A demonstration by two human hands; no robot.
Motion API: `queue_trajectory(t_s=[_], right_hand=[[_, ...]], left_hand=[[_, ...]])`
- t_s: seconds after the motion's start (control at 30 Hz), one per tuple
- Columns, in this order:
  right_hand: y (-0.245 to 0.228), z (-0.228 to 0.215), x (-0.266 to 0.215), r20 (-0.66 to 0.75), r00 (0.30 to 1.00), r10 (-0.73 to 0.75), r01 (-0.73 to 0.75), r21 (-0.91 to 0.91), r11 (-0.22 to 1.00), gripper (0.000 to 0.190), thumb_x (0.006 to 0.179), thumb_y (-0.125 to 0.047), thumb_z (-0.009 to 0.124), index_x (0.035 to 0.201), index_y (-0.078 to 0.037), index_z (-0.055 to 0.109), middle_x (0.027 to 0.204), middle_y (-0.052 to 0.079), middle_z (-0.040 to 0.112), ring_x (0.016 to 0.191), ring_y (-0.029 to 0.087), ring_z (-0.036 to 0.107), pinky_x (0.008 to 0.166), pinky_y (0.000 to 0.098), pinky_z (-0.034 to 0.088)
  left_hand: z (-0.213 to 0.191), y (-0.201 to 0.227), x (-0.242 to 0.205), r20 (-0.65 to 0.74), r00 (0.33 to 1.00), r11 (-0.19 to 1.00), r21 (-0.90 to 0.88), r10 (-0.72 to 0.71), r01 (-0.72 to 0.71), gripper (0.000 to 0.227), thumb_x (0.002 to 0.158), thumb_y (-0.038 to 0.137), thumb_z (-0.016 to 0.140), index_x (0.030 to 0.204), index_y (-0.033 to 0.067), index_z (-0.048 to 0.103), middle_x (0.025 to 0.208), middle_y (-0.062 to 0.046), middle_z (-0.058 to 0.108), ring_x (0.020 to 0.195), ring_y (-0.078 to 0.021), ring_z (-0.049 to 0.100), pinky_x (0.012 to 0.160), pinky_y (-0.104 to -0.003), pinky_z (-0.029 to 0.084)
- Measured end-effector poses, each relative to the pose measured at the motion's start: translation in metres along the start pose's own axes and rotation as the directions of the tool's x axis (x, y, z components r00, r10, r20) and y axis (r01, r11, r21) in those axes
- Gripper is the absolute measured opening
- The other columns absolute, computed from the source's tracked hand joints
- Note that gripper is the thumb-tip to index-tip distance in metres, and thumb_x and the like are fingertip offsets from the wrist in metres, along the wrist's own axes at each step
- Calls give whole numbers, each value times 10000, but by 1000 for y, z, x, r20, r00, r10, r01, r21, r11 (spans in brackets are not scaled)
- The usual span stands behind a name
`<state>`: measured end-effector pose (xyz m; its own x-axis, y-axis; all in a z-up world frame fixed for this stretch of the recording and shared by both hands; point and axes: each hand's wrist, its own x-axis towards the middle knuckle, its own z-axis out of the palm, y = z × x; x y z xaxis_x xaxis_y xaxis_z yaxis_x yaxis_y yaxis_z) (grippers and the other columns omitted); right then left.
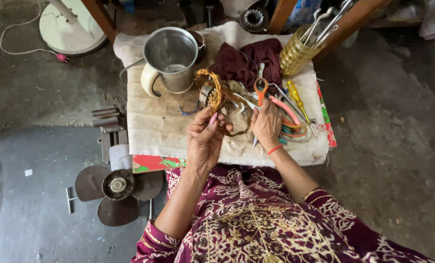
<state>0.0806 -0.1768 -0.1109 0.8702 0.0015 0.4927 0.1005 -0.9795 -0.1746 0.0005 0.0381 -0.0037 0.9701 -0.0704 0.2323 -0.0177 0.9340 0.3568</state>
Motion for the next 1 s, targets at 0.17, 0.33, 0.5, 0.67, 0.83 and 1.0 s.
queue_trajectory(t_s=[0.17, 0.33, 0.5, 0.67, 0.83, 1.0], right_hand=[[2, -2, -1, -14, 999, -36, 36, -11, 999, 436, 966, -265, 632, 1285, 18, 542, 1106, 238, 647, 1040, 396, 610, 854, 527, 440], [-3, -3, -3, 57, 998, 5, -1, -58, 998, 432, 988, -271, 627, 1293, 21, 535, 1076, 238, 640, 1044, 396, 602, 875, 528, 434], [0, -2, -4, -38, 999, -39, 38, -26, 999, 444, 969, -264, 624, 1291, 27, 536, 1107, 234, 647, 1073, 394, 601, 910, 518, 426], [-2, -4, -3, -17, 999, -37, 37, -20, 999, 434, 965, -254, 630, 1281, 30, 547, 1089, 243, 646, 1060, 393, 597, 907, 516, 423], [-1, -6, -2, -5, 999, -34, 34, -17, 999, 427, 967, -247, 629, 1278, 33, 542, 1084, 245, 641, 1067, 382, 595, 928, 514, 423], [-2, -4, -2, -14, 1000, -20, 20, -9, 1000, 445, 965, -249, 634, 1296, 32, 538, 1113, 251, 645, 1105, 391, 591, 938, 516, 414]], left_hand=[[7, 79, -33, 242, 885, 299, 878, 397, -374, 239, 1083, 23, 632, 1318, 47, 672, 1145, -136, 742, 948, -224, 759, 835, -382, 628], [-22, 112, -70, 289, 891, -667, 744, 350, 21, 544, 803, -103, 603, 1315, 41, 719, 1047, -159, 741, 792, -310, 704, 691, -415, 564], [-87, 92, -93, 233, 900, -825, 528, 368, 201, 507, 781, -35, 635, 1276, 39, 716, 1096, -142, 748, 844, -312, 706, 712, -426, 555], [-142, 82, -97, 206, 919, -830, 525, 337, 187, 482, 796, -15, 636, 1271, 24, 705, 1073, -159, 740, 893, -322, 699, 745, -414, 550], [-148, 83, -71, 30, 946, -790, 559, 324, 253, 367, 982, 1, 622, 1334, 62, 706, 1040, -175, 717, 862, -298, 672, 708, -421, 512], [-122, 98, -60, 21, 964, -734, 653, 264, 187, 503, 836, 133, 758, 1333, 73, 701, 991, -190, 670, 923, -381, 617, 791, -490, 490]])
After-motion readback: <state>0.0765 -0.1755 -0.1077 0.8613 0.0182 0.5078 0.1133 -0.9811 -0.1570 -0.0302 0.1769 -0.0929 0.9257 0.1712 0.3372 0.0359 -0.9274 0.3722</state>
